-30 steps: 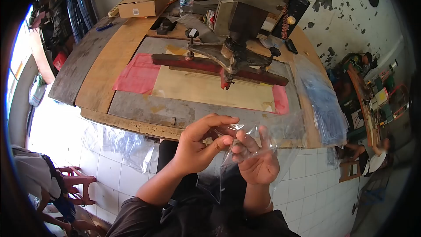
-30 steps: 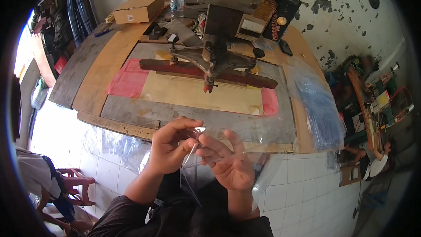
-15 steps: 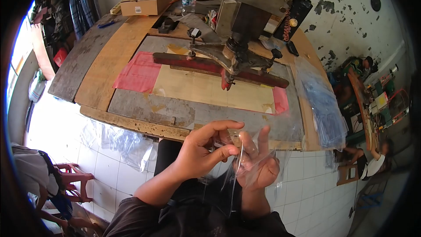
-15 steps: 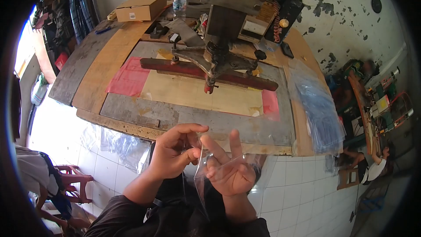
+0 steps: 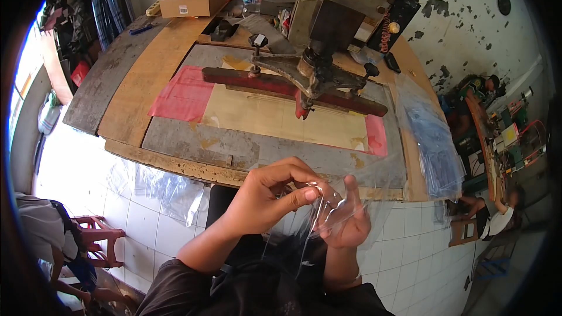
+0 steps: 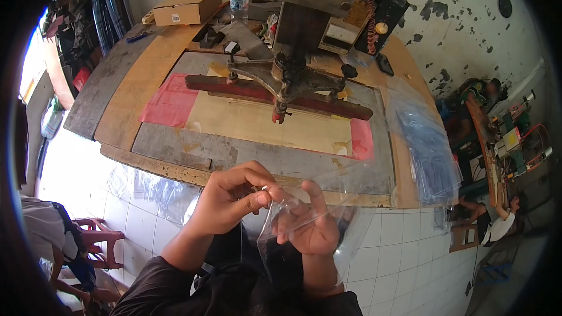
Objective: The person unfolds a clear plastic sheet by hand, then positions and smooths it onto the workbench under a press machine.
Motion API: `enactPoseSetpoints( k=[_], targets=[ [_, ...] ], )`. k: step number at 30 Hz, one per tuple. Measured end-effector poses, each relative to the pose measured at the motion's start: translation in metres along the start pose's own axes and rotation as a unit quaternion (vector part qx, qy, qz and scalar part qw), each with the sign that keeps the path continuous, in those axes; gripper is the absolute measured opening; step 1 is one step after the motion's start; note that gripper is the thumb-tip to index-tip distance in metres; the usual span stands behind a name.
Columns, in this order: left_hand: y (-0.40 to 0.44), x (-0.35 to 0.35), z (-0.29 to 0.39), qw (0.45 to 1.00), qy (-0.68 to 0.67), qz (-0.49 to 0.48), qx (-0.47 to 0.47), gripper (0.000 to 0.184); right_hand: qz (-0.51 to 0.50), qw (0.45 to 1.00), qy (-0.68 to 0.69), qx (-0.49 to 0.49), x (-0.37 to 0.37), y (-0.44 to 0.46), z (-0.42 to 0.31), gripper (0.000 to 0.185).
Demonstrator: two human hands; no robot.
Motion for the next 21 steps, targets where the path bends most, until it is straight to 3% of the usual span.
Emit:
enactPoseSetpoints(
  k=[5,7,13,17,19,21],
  targets=[
    [0.001,0.001,-0.004,0.999,0.000,-0.049,-0.007,0.015,-0.012,1.000,0.000,-0.020,-0.018,-0.007,0.001,0.057],
    [0.002,0.000,-0.010,0.995,-0.084,-0.030,-0.036,0.013,0.008,0.999,-0.038,-0.033,-0.027,-0.010,-0.006,0.054],
    [0.003,-0.003,-0.020,0.985,-0.152,-0.038,-0.066,0.011,-0.009,0.998,-0.062,0.003,-0.015,-0.003,-0.004,0.055],
    [0.001,0.002,-0.015,0.994,-0.099,-0.013,-0.043,0.008,0.012,0.998,-0.065,-0.003,-0.021,-0.012,-0.002,0.059],
    [0.001,0.000,-0.010,0.999,-0.027,0.022,-0.016,0.005,0.081,0.990,-0.111,-0.016,-0.025,-0.014,-0.001,0.060],
    [0.000,-0.001,-0.009,0.999,-0.024,0.028,-0.007,0.006,0.070,0.986,-0.147,-0.020,-0.021,-0.009,0.001,0.060]
  ],
)
Point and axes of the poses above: each hand's wrist, its own y-axis towards the middle knuckle, its own x-axis out of the palm, z = x × y, the point moved 7 cm from there along y, towards the middle knuckle, and after that the axes turned 6 degrees about -y, right-handed, at the moved point
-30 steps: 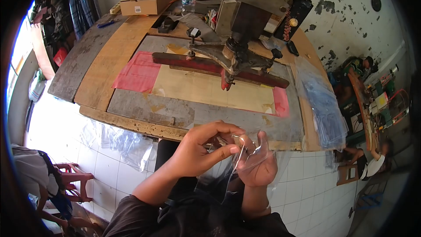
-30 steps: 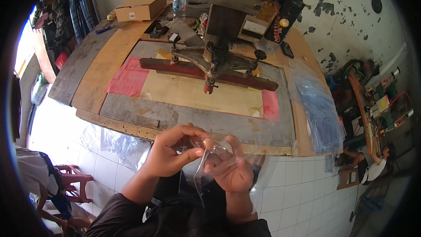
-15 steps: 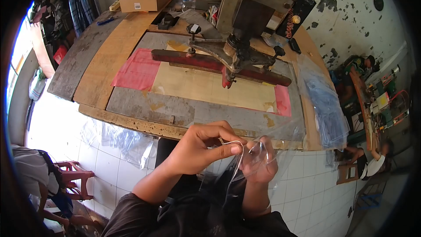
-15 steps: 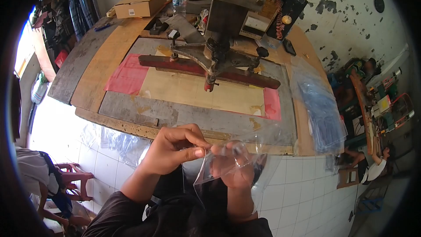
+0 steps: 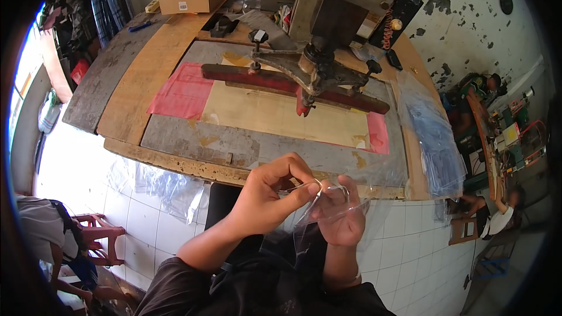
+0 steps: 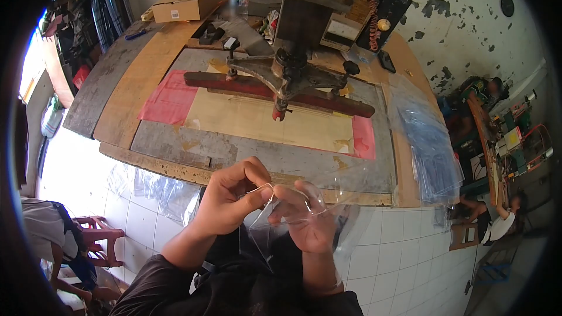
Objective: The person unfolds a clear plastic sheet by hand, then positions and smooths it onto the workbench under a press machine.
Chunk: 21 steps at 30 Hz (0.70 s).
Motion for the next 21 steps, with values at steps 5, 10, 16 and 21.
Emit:
enactPoseSetpoints(
  k=[5,10,16,21],
  targets=[
    [-0.001,0.001,0.012,0.989,0.141,0.005,0.051,0.009,-0.016,0.999,-0.025,-0.022,-0.007,0.002,-0.001,0.058],
    [-0.004,0.001,0.011,0.993,0.109,0.046,-0.005,0.010,-0.028,0.996,-0.085,-0.015,-0.009,0.000,-0.004,0.058],
    [-0.003,-0.002,0.020,0.986,0.167,0.020,0.010,0.011,-0.054,0.991,-0.115,-0.036,-0.005,0.001,-0.006,0.061],
    [0.001,-0.001,0.028,0.976,0.210,0.025,0.045,0.005,-0.035,0.988,-0.146,-0.021,-0.006,-0.002,-0.005,0.063]
  ],
)
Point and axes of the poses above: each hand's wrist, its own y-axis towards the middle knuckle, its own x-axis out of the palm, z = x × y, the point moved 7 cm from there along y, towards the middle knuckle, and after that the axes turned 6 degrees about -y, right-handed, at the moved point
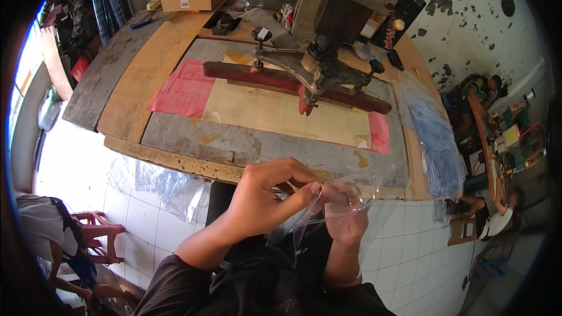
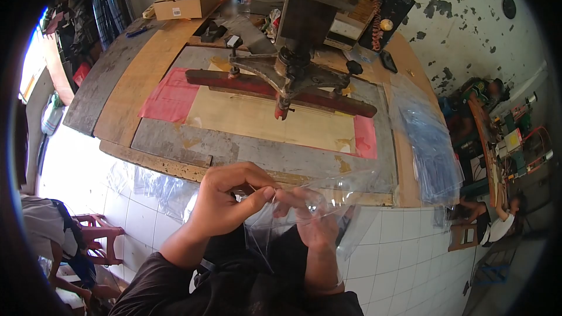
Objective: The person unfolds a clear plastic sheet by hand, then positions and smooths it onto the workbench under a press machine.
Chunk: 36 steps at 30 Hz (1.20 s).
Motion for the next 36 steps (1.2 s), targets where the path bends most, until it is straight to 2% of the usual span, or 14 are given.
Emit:
enactPoseSetpoints(
  k=[5,8,10,14,16,20,23,25,27,29,30,32,35,36],
  targets=[
    [-0.002,-0.001,-0.005,1.000,-0.018,0.008,0.015,0.005,0.003,0.999,-0.046,0.006,0.003,-0.002,-0.002,0.064],
    [-0.002,-0.003,-0.009,0.999,-0.025,0.018,-0.008,0.007,0.011,0.971,-0.235,0.028,0.014,0.000,-0.008,0.064],
    [-0.001,-0.005,-0.004,0.998,0.055,0.015,0.004,0.004,0.036,0.956,-0.291,0.009,0.014,-0.001,-0.008,0.059],
    [-0.003,-0.004,0.003,0.998,-0.006,0.062,0.021,0.008,0.046,0.949,-0.310,-0.028,0.011,0.005,-0.012,0.053],
    [-0.004,0.000,0.014,0.996,0.083,0.022,0.033,0.009,-0.051,0.836,-0.542,-0.070,0.018,0.010,-0.022,0.049],
    [-0.002,0.000,0.000,0.997,0.073,0.029,-0.008,0.012,-0.017,0.827,-0.541,-0.154,0.010,-0.008,-0.003,0.050],
    [-0.002,-0.006,-0.007,0.997,0.062,0.051,-0.008,0.013,0.061,0.766,-0.617,-0.170,-0.003,-0.044,0.016,0.050],
    [0.001,-0.016,-0.009,0.996,0.048,0.076,-0.001,0.014,0.099,0.788,-0.599,-0.103,-0.017,-0.080,0.038,0.048],
    [0.004,-0.025,-0.011,0.995,0.041,0.092,-0.017,0.016,0.061,0.782,-0.620,-0.030,-0.015,-0.104,0.041,0.045],
    [0.006,-0.033,-0.016,0.993,0.034,0.107,-0.036,0.017,-0.098,0.814,-0.551,0.156,-0.032,-0.149,0.077,0.042],
    [0.007,-0.037,-0.018,0.993,0.007,0.116,-0.030,0.018,-0.099,0.814,-0.550,0.158,-0.037,-0.168,0.069,0.042],
    [0.009,-0.041,-0.019,0.993,-0.031,0.115,-0.021,0.017,-0.192,0.746,-0.558,0.309,-0.053,-0.214,0.069,0.037],
    [0.010,-0.040,-0.021,0.994,-0.062,0.088,-0.021,0.016,-0.195,0.709,-0.564,0.375,-0.076,-0.234,0.019,0.028],
    [0.009,-0.037,-0.020,0.994,-0.064,0.085,-0.023,0.016,-0.148,0.706,-0.529,0.447,-0.077,-0.224,-0.001,0.024]
  ],
)
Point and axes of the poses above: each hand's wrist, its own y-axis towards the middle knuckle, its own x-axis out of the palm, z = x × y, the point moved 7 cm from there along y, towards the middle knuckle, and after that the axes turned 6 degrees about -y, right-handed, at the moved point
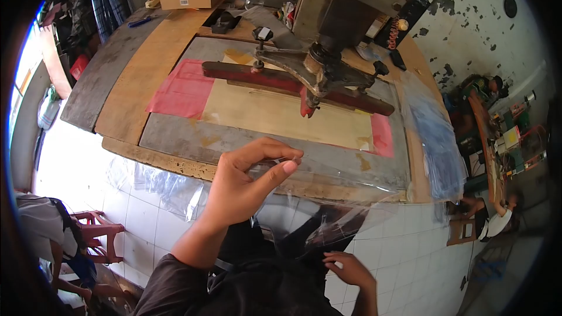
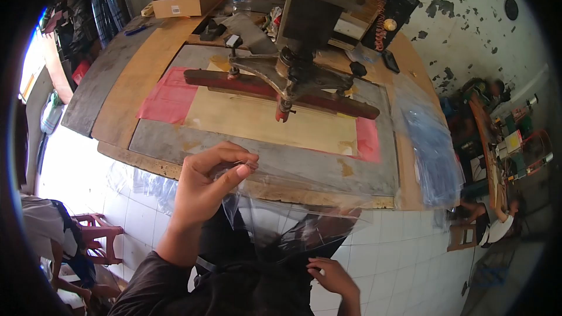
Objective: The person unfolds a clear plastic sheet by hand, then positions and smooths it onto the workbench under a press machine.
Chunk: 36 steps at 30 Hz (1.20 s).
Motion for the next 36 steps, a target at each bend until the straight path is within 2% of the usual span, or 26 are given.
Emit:
enactPoseSetpoints(
  k=[1,3,5,6,7,8,9,10,11,13,15,16,19,24,26,29,36],
  targets=[
    [-0.001,0.003,0.004,1.000,0.018,-0.006,0.014,0.015,-0.020,0.996,0.057,0.072,-0.024,-0.008,-0.012,0.021],
    [-0.004,0.009,0.010,0.999,0.036,-0.015,0.029,0.014,-0.041,0.995,0.076,0.057,-0.070,-0.015,-0.050,0.019],
    [-0.007,0.020,0.018,0.990,0.112,-0.040,0.077,0.012,-0.053,0.981,0.154,-0.102,-0.114,-0.022,-0.113,0.017],
    [-0.009,0.023,0.017,0.990,0.113,-0.042,0.076,0.012,0.039,0.966,0.191,-0.172,-0.131,-0.029,-0.123,0.021],
    [-0.012,0.027,0.015,0.989,0.113,-0.042,0.086,0.011,0.199,0.914,0.232,-0.268,-0.150,-0.028,-0.136,0.025],
    [-0.014,0.031,0.015,0.988,0.113,-0.043,0.095,0.010,0.351,0.826,0.264,-0.353,-0.163,-0.028,-0.149,0.029],
    [-0.016,0.034,0.014,0.988,0.115,-0.044,0.094,0.010,0.483,0.784,0.161,-0.354,-0.180,-0.021,-0.173,0.040],
    [-0.018,0.038,0.016,0.985,0.130,-0.045,0.103,0.010,0.541,0.786,-0.024,-0.298,-0.194,-0.012,-0.203,0.050],
    [-0.021,0.040,0.017,0.982,0.145,-0.046,0.112,0.010,0.539,0.789,-0.114,-0.271,-0.201,0.008,-0.226,0.051],
    [-0.026,0.041,0.018,0.976,0.171,-0.056,0.124,0.011,0.531,0.785,-0.200,-0.246,-0.208,0.030,-0.235,0.051],
    [-0.030,0.038,0.016,0.969,0.197,-0.063,0.132,0.011,0.336,0.890,-0.140,-0.276,-0.193,0.069,-0.212,0.044],
    [-0.031,0.036,0.014,0.966,0.207,-0.070,0.140,0.012,0.325,0.907,-0.085,-0.256,-0.193,0.075,-0.206,0.032],
    [-0.031,0.035,0.013,0.966,0.206,-0.081,0.134,0.015,0.303,0.908,-0.032,-0.287,-0.192,0.084,-0.199,0.027],
    [-0.028,0.034,0.007,0.981,0.153,-0.073,0.098,0.021,0.324,0.904,-0.015,-0.278,-0.198,0.076,-0.198,0.024],
    [-0.029,0.031,0.003,0.971,0.205,-0.095,0.080,0.025,0.329,0.905,-0.004,-0.270,-0.199,0.073,-0.194,0.024],
    [-0.034,0.024,-0.012,0.972,0.203,-0.094,0.072,0.024,0.321,0.913,-0.022,-0.250,-0.199,0.072,-0.198,0.024],
    [-0.032,0.035,-0.010,0.972,0.184,-0.128,0.072,0.020,0.342,0.901,0.070,-0.258,-0.195,0.078,-0.218,0.022]
  ],
)
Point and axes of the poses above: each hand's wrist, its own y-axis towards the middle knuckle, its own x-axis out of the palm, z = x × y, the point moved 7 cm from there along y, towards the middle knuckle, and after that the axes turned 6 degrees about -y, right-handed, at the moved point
